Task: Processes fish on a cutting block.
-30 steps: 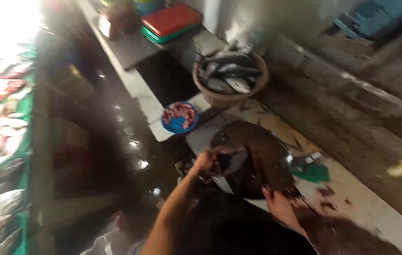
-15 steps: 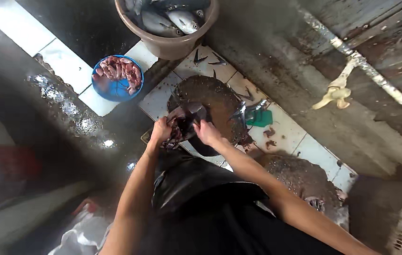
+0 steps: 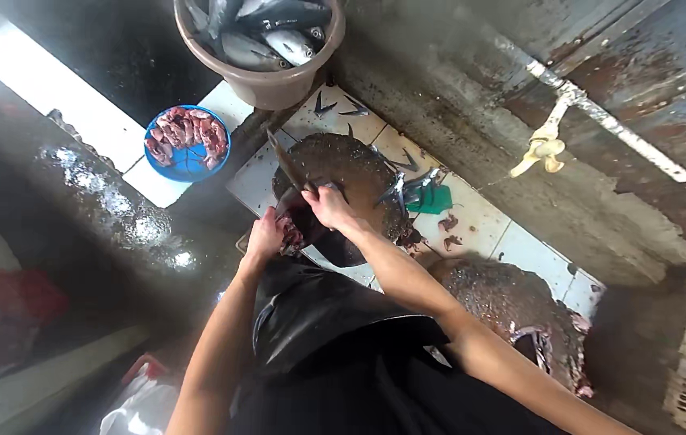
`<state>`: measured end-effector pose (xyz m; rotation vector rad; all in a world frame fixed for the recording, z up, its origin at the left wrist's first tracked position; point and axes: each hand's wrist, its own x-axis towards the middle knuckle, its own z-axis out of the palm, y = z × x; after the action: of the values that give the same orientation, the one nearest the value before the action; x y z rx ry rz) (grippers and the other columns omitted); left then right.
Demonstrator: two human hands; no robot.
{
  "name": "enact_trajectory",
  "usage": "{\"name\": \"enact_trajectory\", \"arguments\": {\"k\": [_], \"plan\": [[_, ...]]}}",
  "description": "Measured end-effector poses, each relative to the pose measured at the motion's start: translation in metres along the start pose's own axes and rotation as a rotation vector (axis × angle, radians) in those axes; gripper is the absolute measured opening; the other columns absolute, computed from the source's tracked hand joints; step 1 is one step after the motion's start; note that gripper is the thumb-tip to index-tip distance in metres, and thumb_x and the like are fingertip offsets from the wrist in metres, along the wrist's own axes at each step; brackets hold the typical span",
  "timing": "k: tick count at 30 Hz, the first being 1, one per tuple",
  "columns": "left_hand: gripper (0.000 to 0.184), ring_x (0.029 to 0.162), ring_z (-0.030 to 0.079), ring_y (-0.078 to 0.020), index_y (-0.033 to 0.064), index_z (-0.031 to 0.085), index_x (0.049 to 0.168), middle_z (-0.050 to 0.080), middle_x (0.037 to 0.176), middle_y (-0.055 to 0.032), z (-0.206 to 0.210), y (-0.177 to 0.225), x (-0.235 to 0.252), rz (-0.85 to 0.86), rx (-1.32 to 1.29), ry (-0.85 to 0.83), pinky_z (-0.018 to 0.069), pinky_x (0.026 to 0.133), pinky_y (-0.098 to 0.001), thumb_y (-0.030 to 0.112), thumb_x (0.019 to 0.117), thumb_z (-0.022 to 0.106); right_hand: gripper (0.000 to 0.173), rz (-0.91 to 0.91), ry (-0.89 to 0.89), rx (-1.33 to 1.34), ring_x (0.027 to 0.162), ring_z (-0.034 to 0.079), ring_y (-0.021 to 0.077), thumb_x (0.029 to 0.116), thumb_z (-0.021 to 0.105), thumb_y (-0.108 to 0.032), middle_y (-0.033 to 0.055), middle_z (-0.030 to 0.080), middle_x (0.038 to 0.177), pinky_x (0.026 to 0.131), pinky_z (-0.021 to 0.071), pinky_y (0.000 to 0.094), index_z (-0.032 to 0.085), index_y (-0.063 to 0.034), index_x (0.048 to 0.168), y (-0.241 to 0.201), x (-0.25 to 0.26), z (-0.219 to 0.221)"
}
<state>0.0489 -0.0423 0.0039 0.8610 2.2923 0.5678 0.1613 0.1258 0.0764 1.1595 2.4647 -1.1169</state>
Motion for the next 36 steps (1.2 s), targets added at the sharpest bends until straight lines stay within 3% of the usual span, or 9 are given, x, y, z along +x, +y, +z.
{"name": "enact_trajectory", "arguments": {"k": [7,10,12,15,18,22,28,31,36], "plan": [[0.037,0.099,0.071,-0.0408,0.0007,0.061,0.122,0.07,0.103,-0.0243,-0.01,-0.017,0.01,-0.05,-0.114,0.022,0.0548,0.09,-0.0624,0.034,0.1058,0.056,0.048,-0.527,0.458,0.334,0.048,0.059,0.0164,0.1076,0.043,-0.04,0.004,0.058,0.063,0.044,0.0549,0.0391,0.051,0.0004,0.131,0.059,-0.07,-0.005],[0.038,0.094,0.071,-0.0393,0.0019,0.062,0.117,0.07,0.097,-0.0221,-0.009,-0.017,0.013,-0.047,-0.097,0.033,0.0556,0.085,-0.0621,0.038,0.1057,0.056,0.057,-0.104,0.143,-0.095,0.087,0.073,0.0352,0.1077,0.043,-0.048,0.0198,0.071,0.091,0.08,0.06,0.055,0.055,0.0035,0.129,0.103,-0.064,0.036],[0.035,0.088,0.071,-0.0408,0.0049,0.062,0.119,0.07,0.094,-0.0222,-0.006,-0.014,0.002,-0.041,-0.099,0.065,0.0565,0.078,-0.0634,0.037,0.1051,0.058,0.059,0.112,-0.089,-0.258,0.106,0.071,0.0373,0.1071,0.04,-0.054,0.0208,0.071,0.109,0.09,0.0569,0.0573,0.059,-0.0012,0.125,0.089,-0.055,0.031],[0.032,0.086,0.072,-0.0418,0.0111,0.058,0.127,0.071,0.092,-0.0208,-0.007,-0.005,-0.01,-0.037,-0.04,0.022,0.057,0.073,-0.0653,0.034,0.1046,0.058,0.058,0.175,-0.129,-0.33,0.105,0.07,0.0399,0.1059,0.041,-0.055,0.0212,0.07,0.109,0.085,0.0572,0.0605,0.059,-0.0032,0.124,0.063,-0.054,0.021],[0.036,0.089,0.073,-0.0286,0.0191,0.063,0.134,0.075,0.099,-0.0094,-0.001,0.02,-0.019,0.124,0.053,-0.066,0.0591,0.082,-0.0574,0.037,0.1053,0.05,0.059,0.175,-0.061,-0.321,0.103,0.072,0.0396,0.1042,0.041,-0.055,0.021,0.071,0.109,0.083,0.0583,0.0614,0.058,-0.0039,0.127,0.065,-0.052,0.029],[0.043,0.096,0.073,-0.0347,0.0133,0.054,0.144,0.074,0.105,-0.0148,-0.015,0.039,-0.035,0.224,0.186,-0.016,0.0581,0.085,-0.0575,0.032,0.1056,0.046,0.06,0.132,-0.063,-0.306,0.106,0.071,0.0427,0.106,0.041,-0.052,0.0245,0.07,0.116,0.087,0.0574,0.0632,0.053,-0.0026,0.138,0.059,-0.047,0.033],[0.036,0.09,0.074,-0.0249,-0.001,0.059,0.132,0.074,0.095,-0.0141,-0.023,0.023,-0.056,0.103,-0.41,0.438,0.0601,0.087,-0.0485,0.022,0.1041,0.055,0.066,0.101,-0.065,-0.166,0.114,0.067,0.0448,0.1049,0.044,-0.058,0.0277,0.069,0.119,0.096,0.0532,0.0641,0.061,0.0002,0.131,0.083,-0.048,0.03],[0.045,0.108,0.07,-0.0254,-0.0088,0.05,0.141,0.07,0.115,-0.0222,-0.008,0.036,-0.047,0.012,-0.737,0.658,0.0545,0.102,-0.0455,0.019,0.1055,0.052,0.068,0.081,-0.058,-0.064,0.112,0.067,0.045,0.1052,0.044,-0.059,0.0288,0.069,0.115,0.097,0.0517,0.0638,0.064,0.0039,0.124,0.101,-0.056,0.03],[0.055,0.097,0.072,-0.0259,-0.0023,0.055,0.134,0.071,0.11,-0.0178,0.048,0.018,-0.013,-0.219,-0.734,0.331,0.0597,0.089,-0.0482,0.033,0.0955,0.071,0.062,0.193,0.02,0.046,0.11,0.068,0.0394,0.1064,0.043,-0.056,0.024,0.07,0.113,0.097,0.0528,0.0596,0.065,-0.0004,0.124,0.095,-0.063,0.022]]}}
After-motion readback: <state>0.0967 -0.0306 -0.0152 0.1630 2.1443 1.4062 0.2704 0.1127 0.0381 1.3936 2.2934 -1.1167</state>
